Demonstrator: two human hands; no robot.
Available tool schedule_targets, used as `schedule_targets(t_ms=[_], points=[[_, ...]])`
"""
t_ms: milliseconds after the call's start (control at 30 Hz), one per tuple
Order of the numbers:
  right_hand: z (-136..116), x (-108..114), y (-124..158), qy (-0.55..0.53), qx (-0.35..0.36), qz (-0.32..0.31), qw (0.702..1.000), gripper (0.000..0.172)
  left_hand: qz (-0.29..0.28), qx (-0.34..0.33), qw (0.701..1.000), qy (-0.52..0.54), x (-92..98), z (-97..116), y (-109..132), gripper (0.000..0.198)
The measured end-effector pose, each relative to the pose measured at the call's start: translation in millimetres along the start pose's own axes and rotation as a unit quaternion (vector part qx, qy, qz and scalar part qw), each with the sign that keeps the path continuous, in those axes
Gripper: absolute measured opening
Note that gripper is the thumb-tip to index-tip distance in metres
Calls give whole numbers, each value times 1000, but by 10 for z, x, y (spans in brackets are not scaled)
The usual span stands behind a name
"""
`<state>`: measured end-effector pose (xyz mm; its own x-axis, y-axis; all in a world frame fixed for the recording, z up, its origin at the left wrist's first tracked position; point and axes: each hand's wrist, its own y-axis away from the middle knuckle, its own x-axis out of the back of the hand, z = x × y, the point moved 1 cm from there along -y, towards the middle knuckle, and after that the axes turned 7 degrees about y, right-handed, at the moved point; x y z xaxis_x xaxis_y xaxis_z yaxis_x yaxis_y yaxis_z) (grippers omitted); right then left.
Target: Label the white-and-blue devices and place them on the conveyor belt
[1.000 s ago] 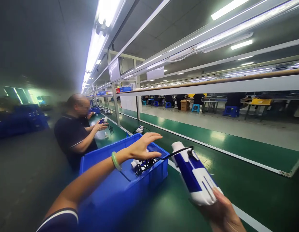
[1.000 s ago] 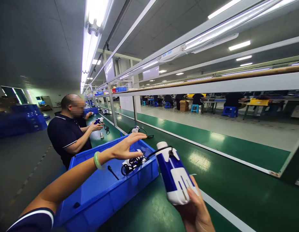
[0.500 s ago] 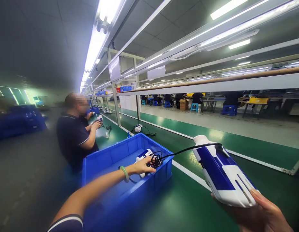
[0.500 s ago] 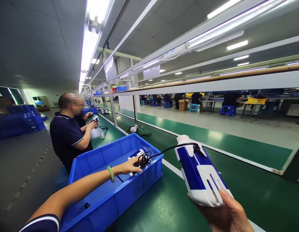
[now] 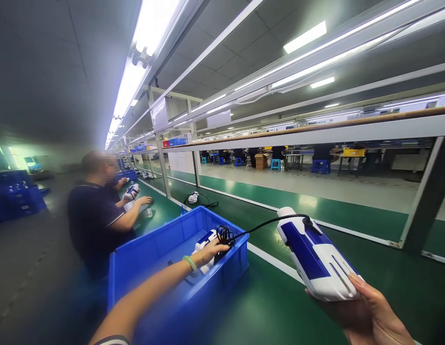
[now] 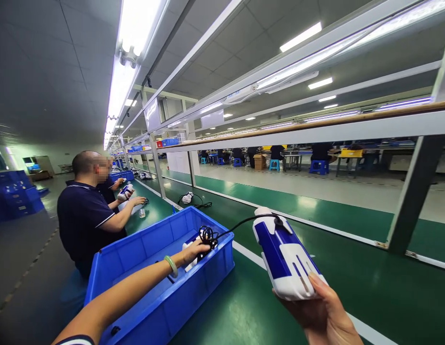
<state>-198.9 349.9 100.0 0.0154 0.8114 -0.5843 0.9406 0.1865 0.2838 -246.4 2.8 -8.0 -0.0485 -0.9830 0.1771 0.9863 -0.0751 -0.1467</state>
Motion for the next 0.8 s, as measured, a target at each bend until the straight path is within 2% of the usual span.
schedule_targets(t_ms=[67, 200, 300, 400, 467, 533, 633, 733, 800], points=[[-21, 43, -16, -8, 2, 11, 1000, 90, -3, 14, 1000, -9, -39, 28, 14, 53], [-82, 129, -86, -19, 19, 47, 999, 84, 61, 50, 997, 2, -1, 116, 1, 31], [-77, 220, -181, 2, 13, 45, 999, 95, 130, 106, 986, 23, 171, 193, -43, 17], [-23, 264, -240, 58, 24, 30, 998, 111, 199, 136, 970, 31, 404, 319, -104, 18], [22, 233, -236, 79, 44, 15, 996, 102, 230, 129, 964, 31, 532, 443, -160, 20], [68, 180, -220, 85, 49, 9, 995, 84, 243, 123, 962, 31, 621, 599, -215, 18], [131, 145, -247, 85, 46, 24, 995, 70, 240, 129, 962, 16, 731, 890, -256, 11], [164, 200, -346, 87, 52, 29, 994, 68, 221, 163, 960, -51, 866, 1200, -210, 8], [165, 254, -420, 91, 34, 29, 995, 77, 203, 202, 952, -105, 956, 1366, -138, 4]])
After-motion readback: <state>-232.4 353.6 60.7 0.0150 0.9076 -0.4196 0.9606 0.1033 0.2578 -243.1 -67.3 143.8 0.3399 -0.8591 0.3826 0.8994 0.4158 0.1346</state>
